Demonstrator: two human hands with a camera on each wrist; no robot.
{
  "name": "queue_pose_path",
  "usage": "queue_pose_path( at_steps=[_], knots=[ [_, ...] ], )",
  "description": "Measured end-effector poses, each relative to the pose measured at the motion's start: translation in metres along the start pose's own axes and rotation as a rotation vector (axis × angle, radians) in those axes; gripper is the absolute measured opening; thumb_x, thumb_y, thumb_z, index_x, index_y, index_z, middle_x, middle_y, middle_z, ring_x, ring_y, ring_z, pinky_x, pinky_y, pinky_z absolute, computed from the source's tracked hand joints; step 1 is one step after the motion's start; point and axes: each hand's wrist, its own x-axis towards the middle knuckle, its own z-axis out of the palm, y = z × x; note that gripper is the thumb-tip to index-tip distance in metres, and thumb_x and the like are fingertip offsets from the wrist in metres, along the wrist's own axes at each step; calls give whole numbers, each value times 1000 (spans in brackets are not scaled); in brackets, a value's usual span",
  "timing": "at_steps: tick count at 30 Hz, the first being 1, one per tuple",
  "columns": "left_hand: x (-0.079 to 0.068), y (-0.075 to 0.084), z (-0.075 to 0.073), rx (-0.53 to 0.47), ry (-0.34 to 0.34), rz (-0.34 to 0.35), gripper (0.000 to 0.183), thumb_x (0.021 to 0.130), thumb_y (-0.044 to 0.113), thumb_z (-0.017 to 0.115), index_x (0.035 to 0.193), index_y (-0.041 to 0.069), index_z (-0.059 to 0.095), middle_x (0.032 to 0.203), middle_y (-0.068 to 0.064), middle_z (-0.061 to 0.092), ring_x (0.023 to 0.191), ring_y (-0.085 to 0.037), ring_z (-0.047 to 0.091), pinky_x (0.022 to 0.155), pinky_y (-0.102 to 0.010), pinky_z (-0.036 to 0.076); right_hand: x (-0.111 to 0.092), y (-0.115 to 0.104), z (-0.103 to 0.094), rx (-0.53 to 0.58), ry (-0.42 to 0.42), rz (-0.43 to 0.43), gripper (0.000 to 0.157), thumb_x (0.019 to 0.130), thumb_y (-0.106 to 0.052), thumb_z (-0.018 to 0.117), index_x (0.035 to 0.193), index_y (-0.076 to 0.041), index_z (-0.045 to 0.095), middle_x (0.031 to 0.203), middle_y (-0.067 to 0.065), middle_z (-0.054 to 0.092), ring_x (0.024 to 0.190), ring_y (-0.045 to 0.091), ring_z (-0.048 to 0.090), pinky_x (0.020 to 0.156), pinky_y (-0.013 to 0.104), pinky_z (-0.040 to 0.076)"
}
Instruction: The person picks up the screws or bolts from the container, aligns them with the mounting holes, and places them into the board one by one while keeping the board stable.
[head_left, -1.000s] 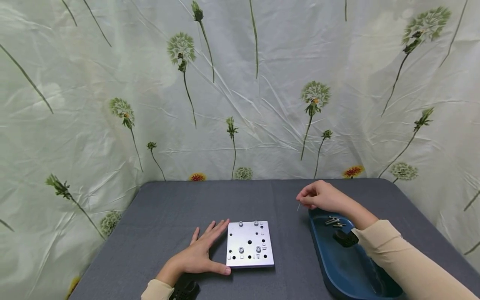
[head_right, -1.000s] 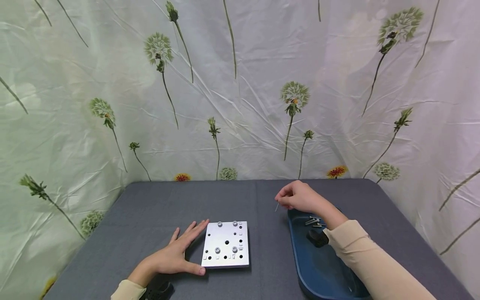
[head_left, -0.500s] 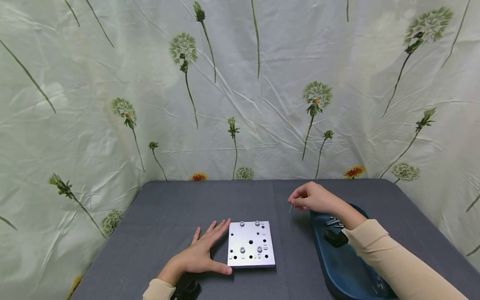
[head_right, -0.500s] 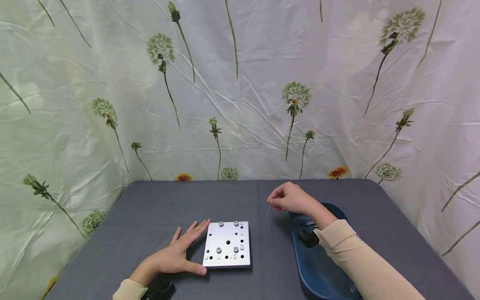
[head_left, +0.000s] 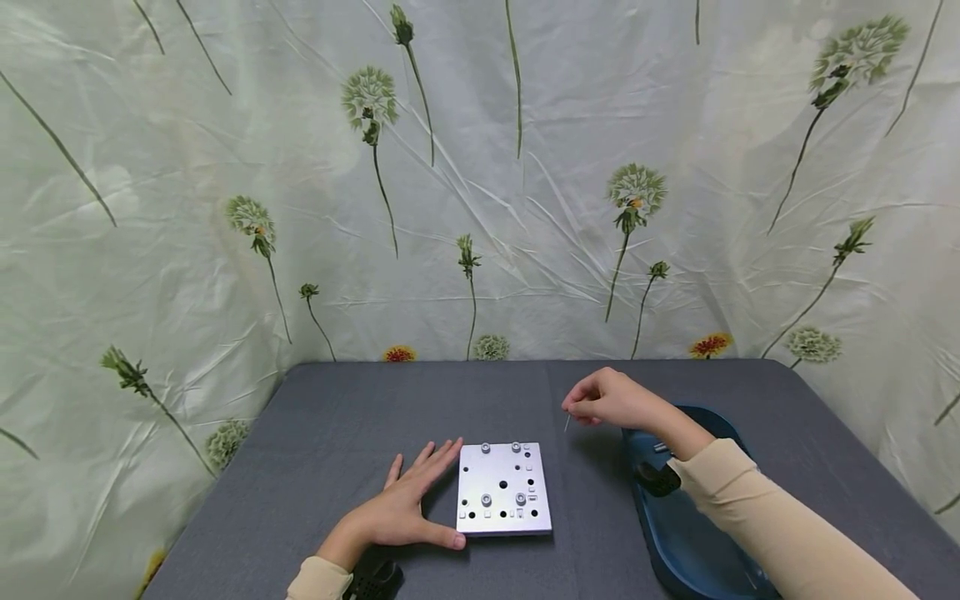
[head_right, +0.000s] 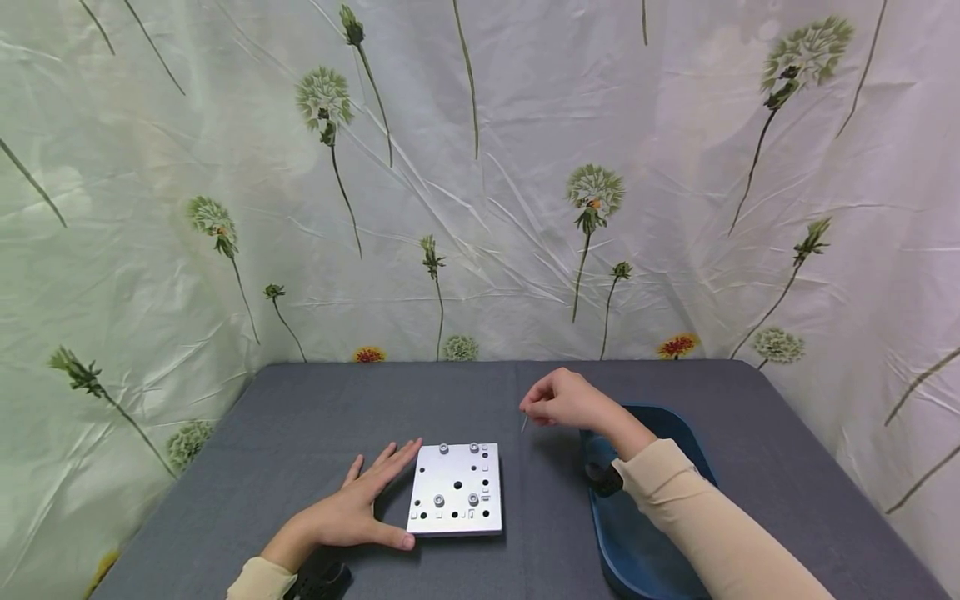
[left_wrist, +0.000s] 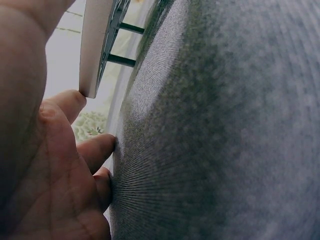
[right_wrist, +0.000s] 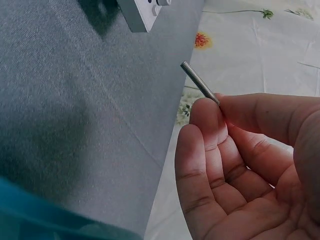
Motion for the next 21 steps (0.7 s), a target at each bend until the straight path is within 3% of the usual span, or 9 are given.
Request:
queue_pose_path(
  at_steps=[14,21],
  knots=[
    [0,0,0,-8,0,-1,125,77,51,96,174,29,20,181,-11,19,169,-44,1,121,-82,-15,12,-6,15,45,-58,-62,22,104,-12,68,112,5,80,91,16,79,76,11,64,73,32,57],
    [-1,0,0,-2,4,-1,126,77,52,96,174,29,19,181,-10,18,169,-45,1,121,-82,-15,17,-12,25,55,-94,-45,21,105,-12,68,111,3,80,82,7,75,72,12,61,71,30,53]
  ],
)
